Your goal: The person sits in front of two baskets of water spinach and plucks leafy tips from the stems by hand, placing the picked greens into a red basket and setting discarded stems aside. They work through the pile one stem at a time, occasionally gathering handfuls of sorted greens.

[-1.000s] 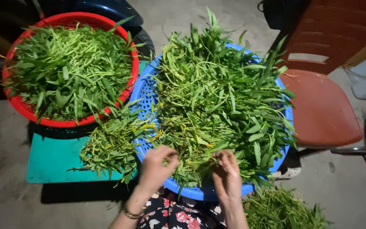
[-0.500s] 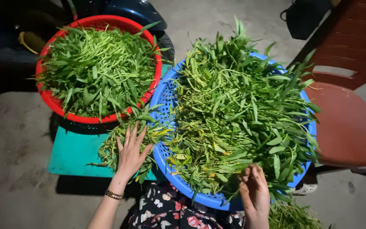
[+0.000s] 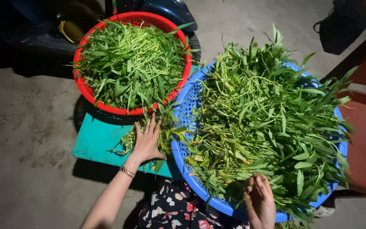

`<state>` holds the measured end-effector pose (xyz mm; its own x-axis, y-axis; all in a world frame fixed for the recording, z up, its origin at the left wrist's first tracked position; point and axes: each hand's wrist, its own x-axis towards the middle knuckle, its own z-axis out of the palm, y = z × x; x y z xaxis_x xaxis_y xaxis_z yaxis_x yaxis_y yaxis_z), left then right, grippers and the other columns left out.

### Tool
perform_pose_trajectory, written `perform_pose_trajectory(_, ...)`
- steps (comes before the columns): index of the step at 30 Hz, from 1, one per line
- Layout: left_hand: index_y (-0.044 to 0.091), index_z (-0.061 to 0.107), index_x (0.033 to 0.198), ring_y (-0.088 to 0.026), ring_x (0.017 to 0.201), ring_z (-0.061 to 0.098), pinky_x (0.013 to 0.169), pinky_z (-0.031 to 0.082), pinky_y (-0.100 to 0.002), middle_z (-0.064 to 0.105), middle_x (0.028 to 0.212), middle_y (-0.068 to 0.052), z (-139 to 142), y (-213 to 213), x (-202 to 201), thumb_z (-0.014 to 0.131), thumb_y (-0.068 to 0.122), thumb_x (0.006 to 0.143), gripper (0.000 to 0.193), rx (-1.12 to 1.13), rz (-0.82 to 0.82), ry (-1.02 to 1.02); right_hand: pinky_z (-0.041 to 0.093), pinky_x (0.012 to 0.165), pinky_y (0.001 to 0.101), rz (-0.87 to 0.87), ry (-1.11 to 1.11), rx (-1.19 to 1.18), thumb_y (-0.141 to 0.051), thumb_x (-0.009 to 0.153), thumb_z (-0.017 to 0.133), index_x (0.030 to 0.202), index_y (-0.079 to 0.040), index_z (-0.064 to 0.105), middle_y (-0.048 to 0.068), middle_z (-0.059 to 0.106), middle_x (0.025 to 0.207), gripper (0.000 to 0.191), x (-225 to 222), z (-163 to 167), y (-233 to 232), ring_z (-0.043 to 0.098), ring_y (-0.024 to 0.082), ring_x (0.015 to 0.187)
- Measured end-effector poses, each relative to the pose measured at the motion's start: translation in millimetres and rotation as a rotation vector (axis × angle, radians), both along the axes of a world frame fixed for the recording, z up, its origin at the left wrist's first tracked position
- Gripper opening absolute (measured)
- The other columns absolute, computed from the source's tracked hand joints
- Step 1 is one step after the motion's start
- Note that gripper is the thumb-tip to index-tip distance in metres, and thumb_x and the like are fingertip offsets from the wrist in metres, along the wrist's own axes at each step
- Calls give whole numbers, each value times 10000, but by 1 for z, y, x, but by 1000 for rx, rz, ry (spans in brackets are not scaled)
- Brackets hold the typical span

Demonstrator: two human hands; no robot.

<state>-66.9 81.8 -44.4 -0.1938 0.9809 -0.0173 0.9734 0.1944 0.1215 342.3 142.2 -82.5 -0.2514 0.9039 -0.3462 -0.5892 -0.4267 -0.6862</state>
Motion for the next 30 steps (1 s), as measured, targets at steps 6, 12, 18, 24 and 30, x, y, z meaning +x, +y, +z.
perform_pose_trajectory(6, 10, 401, 1457, -351, 1181, 525, 1023, 338, -608, 522, 1367, -152, 4, 26, -25, 899, 454, 573, 1108, -56, 106, 1, 400, 692, 257, -21, -90, -60, -193, 993, 613, 1118, -111, 592, 1, 583, 899, 151, -8, 7, -6, 521, 113, 795)
perform_pose_trajectory(12, 60, 637, 1105, -304, 1090, 579, 954, 391, -447, 669, 1099, -97, 7, 14, -14, 845, 231, 590, 582, 255, 78, 17, 381, 655, 258, -33, -136, -76, -206, 975, 601, 1114, -107, 606, 7, 588, 892, 171, 2, 11, -12, 503, 117, 762)
perform_pose_trajectory(18, 47, 642, 1083, -293, 1108, 576, 944, 391, -454, 689, 1068, -104, 3, -19, -18, 860, 187, 564, 580, 289, 116, 4, 397, 697, 250, -35, -89, -36, -189, 1005, 604, 1118, -98, 592, 20, 572, 918, 145, 4, 9, -14, 514, 123, 794)
perform_pose_trajectory(24, 60, 662, 1073, -290, 1095, 602, 925, 408, -447, 716, 1087, -93, -8, -54, -52, 790, 79, 634, 457, 307, 166, 71, 400, 721, 270, 78, -34, 25, -182, 1026, 600, 1151, -103, 581, 18, 565, 936, 149, -16, 11, -14, 511, 130, 815)
perform_pose_trajectory(30, 34, 696, 1065, -289, 1063, 622, 929, 415, -437, 725, 1051, -121, -3, -110, -77, 788, 82, 600, 476, 297, 339, 23, 403, 749, 292, 175, -54, 34, -191, 1027, 598, 1156, -71, 577, 30, 531, 904, 177, -40, 17, -13, 499, 145, 812)
